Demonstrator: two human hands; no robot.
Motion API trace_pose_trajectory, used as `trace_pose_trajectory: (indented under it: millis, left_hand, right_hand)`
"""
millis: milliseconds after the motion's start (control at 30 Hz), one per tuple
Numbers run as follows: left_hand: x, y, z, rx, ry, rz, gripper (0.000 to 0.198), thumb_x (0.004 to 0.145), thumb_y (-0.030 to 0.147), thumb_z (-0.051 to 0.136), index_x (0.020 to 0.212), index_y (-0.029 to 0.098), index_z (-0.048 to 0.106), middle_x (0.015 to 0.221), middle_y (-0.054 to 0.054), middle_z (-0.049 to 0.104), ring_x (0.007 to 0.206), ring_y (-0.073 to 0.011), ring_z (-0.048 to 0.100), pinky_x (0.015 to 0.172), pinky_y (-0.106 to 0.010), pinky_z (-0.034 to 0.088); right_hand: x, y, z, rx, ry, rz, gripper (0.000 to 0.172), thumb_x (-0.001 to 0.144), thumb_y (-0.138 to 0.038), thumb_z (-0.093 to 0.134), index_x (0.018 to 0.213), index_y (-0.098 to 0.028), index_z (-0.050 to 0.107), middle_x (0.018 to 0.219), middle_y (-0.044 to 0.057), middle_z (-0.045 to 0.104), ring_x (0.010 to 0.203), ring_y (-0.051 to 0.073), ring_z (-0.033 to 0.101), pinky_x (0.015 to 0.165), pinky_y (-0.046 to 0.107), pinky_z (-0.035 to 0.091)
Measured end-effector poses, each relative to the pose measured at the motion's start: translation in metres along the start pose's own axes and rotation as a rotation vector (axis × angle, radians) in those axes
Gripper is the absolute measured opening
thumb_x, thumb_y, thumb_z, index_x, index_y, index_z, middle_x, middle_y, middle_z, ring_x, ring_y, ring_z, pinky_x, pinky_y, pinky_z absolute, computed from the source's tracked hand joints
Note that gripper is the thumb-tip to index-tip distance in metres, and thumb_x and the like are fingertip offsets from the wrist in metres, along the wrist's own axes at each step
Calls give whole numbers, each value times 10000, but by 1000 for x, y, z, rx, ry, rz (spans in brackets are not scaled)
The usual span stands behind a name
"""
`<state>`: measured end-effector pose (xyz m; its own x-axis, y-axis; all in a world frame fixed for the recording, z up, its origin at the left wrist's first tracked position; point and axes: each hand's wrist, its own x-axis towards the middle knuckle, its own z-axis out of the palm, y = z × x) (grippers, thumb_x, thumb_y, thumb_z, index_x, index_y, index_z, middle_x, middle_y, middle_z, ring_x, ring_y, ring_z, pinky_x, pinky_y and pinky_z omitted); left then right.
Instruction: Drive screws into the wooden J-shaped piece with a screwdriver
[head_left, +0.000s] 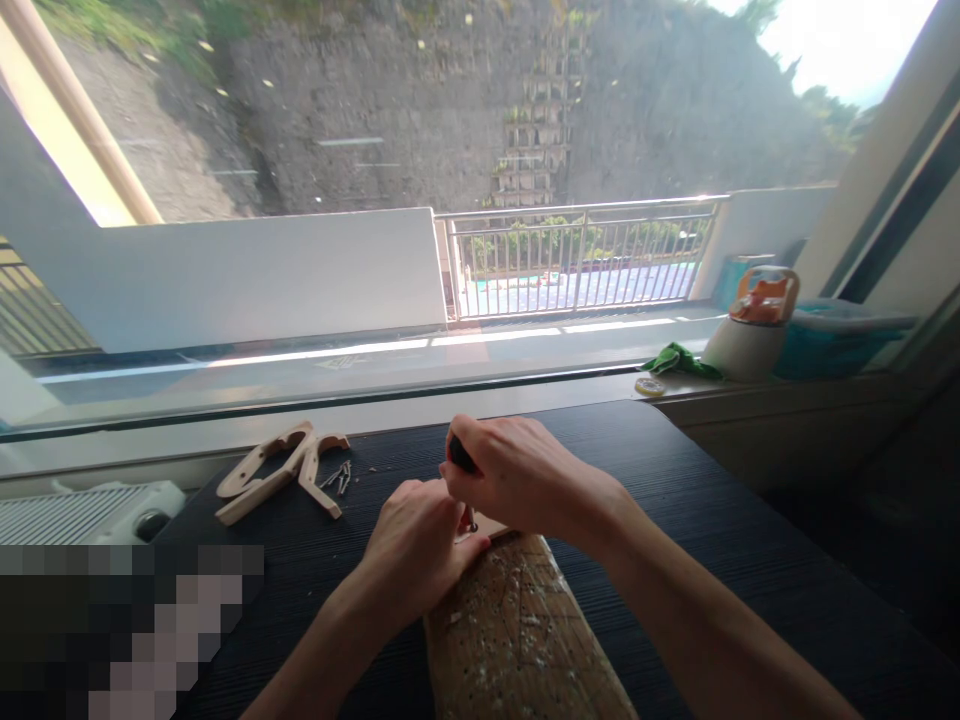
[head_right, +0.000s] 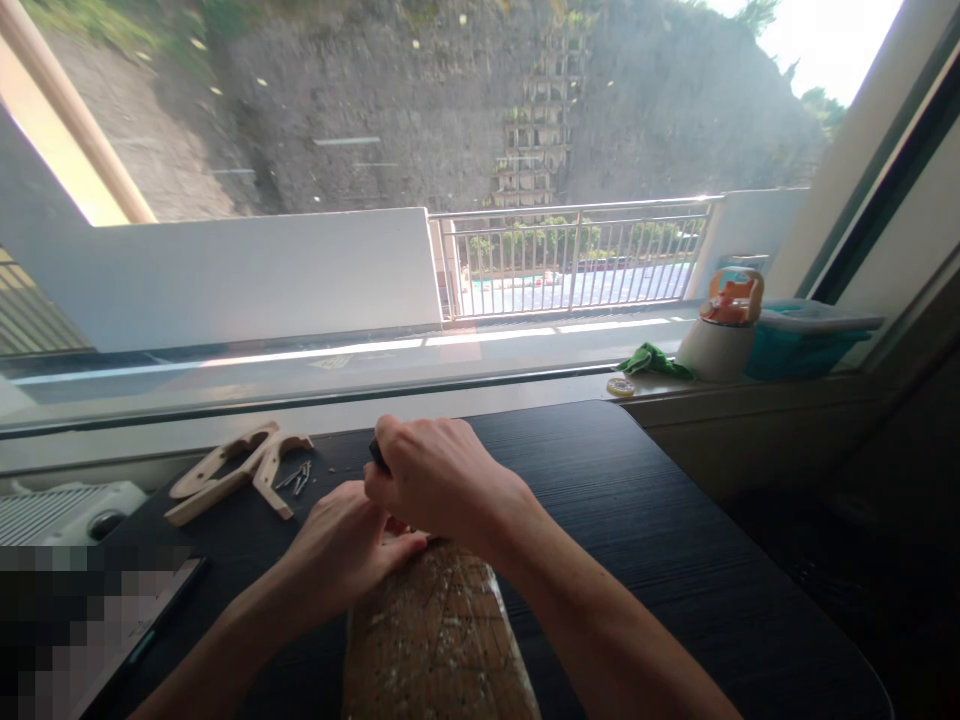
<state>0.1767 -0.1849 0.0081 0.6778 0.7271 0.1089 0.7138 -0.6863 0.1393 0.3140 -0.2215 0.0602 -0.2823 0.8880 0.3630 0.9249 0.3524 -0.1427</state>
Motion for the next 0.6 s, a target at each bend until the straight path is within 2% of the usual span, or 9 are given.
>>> trace_pose_trajectory:
  millis: [167, 333, 500, 600]
  left_hand:
    - [0, 2, -2, 29, -24, -16, 150, 734, 344, 605, 698, 198, 597, 728, -16, 638, 770, -208, 596, 707, -305, 367]
    - [0, 2, 0, 13, 36, 58, 102, 716, 290, 626, 673, 208, 583, 720, -2, 624, 764, -199, 585, 749, -323, 376]
    - [-1, 3, 0, 2, 76, 87, 116, 773, 284, 549, 707, 212, 610, 759, -22, 643, 808, -219, 588, 752, -335, 374]
    - [-1, 3, -1, -8, 50, 38, 146, 774, 317, 542, 714, 211, 622, 734, -22, 658, 788, -230, 599, 717, -329, 373]
  right_hand:
    - [-5, 6, -14, 84, -101, 46, 187, 859, -316, 435, 865, -165, 545, 713, 31, 638, 626, 133, 538, 532, 252, 269]
    - [-12, 12, -25, 111, -176, 61, 171, 830, -321, 492, 807, -174, 577, 707, 19, 631, 637, 121, 534, 537, 242, 281]
    - [-17, 3, -23, 13, -168, 9, 142, 840, -281, 469, 807, -182, 566, 639, 7, 603, 581, 131, 530, 507, 263, 248]
    - [-12, -2, -16, -16, -109, -22, 176, 840, -329, 470, 918, -185, 534, 648, 11, 609, 568, 144, 526, 499, 268, 231]
